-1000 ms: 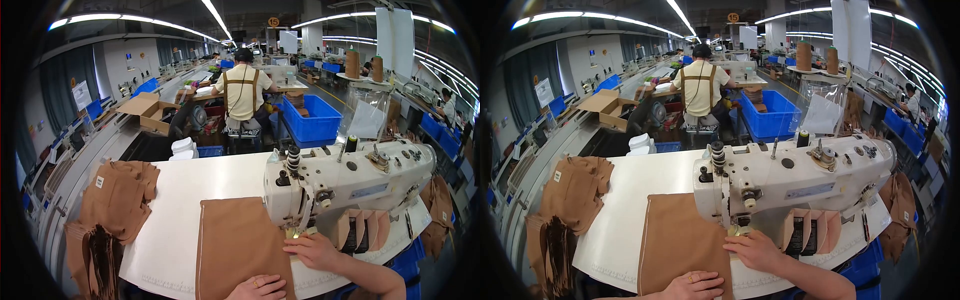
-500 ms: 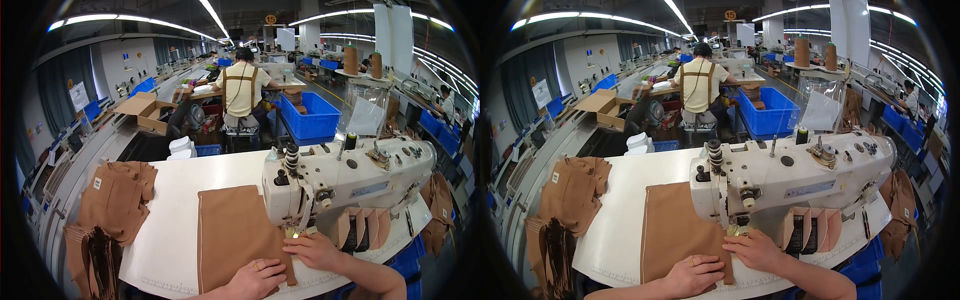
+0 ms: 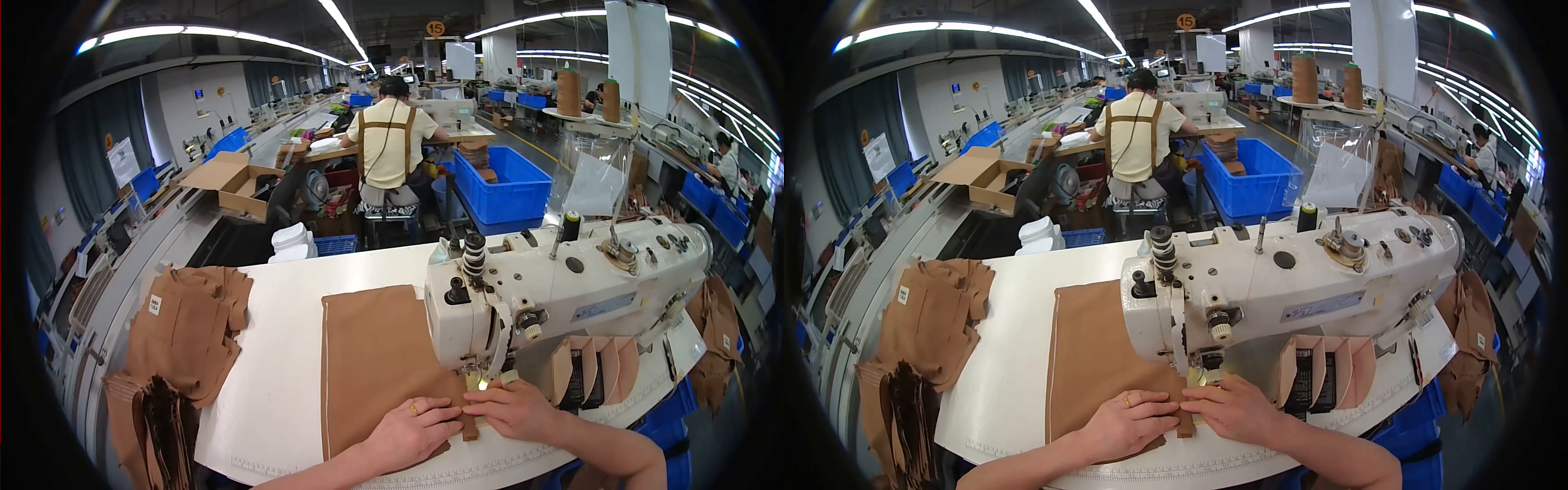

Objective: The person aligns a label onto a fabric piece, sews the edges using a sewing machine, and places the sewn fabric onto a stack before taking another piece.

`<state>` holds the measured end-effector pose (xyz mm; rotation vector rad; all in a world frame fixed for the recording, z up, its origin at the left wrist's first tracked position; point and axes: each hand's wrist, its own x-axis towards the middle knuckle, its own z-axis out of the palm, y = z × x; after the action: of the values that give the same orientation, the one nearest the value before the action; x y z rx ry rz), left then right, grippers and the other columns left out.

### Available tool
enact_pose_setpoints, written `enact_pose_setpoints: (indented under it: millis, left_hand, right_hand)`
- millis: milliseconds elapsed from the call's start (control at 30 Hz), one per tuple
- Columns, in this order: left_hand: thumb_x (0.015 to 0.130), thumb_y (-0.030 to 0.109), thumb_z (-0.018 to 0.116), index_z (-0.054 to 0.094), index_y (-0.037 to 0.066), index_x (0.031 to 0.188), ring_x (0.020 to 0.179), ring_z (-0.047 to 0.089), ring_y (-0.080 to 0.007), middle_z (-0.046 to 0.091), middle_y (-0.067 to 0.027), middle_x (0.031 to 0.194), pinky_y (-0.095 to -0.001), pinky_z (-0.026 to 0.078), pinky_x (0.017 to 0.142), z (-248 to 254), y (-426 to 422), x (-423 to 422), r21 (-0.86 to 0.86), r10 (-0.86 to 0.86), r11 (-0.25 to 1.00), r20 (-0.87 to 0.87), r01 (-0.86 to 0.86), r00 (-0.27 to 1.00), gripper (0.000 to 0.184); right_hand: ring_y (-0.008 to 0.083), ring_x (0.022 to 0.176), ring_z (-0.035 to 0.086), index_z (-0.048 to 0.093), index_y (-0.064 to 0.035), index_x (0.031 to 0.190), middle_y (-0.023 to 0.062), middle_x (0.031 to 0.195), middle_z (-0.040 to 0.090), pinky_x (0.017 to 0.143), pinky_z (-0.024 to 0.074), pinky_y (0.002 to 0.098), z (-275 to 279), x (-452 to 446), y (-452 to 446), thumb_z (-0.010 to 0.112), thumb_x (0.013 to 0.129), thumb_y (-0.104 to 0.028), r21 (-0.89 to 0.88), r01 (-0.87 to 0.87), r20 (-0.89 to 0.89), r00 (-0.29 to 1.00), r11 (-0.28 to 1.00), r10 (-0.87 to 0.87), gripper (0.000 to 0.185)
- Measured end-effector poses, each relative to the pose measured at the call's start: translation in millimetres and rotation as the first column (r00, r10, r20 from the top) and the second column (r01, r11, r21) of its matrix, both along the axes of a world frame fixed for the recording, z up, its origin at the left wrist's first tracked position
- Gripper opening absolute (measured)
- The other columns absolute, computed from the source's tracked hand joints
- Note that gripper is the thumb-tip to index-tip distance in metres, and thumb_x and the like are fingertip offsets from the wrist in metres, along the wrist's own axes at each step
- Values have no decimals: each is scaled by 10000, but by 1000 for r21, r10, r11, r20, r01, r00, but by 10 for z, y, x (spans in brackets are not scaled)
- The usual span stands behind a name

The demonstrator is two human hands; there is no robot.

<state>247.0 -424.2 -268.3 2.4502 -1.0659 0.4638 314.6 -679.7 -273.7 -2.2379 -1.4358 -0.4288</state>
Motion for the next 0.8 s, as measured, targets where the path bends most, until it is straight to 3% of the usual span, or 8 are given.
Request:
enact_pose_setpoints:
  millis: [233, 533, 633, 800]
  left_hand:
    - [792, 156, 772, 743, 162, 1123, 1158, 618, -206, 670, -4, 1197, -374, 527, 969, 3, 47, 171, 0, -24, 1000, 56, 24, 998, 333]
    - [824, 175, 755, 769, 185, 1101, 1146, 620, -195, 671, 5, 1192, -361, 533, 960, 13, 145, 468, -52, -52, 997, 65, 56, 997, 278]
    - [838, 216, 763, 771, 162, 1058, 1103, 620, -185, 679, 5, 1161, -349, 533, 934, 44, 161, 549, -53, -63, 996, 89, 67, 994, 227]
    - [855, 223, 756, 776, 157, 1049, 1050, 619, -184, 682, 3, 1125, -347, 534, 906, 38, 241, 697, -51, -91, 994, 83, 96, 992, 206]
  right_hand:
    - [168, 918, 644, 753, -190, 1081, -68, 1173, 690, 829, 526, 309, 9, -37, 0, 737, 786, -118, 29, -15, -9, 1000, 999, 16, 304]
    - [156, 823, 632, 749, -158, 1100, -67, 1134, 694, 779, 538, 286, 26, -33, 31, 729, 787, -114, 22, 9, 20, 1000, 1000, -9, 317]
    - [154, 772, 627, 746, -134, 1103, -54, 1117, 692, 744, 532, 291, 134, -65, 59, 722, 791, -115, -63, 60, 6, 998, 996, -60, 313]
    - [186, 700, 619, 741, -117, 1119, -26, 1004, 698, 663, 517, 334, 124, -9, 145, 704, 815, -116, 1, 73, 20, 997, 997, -73, 306]
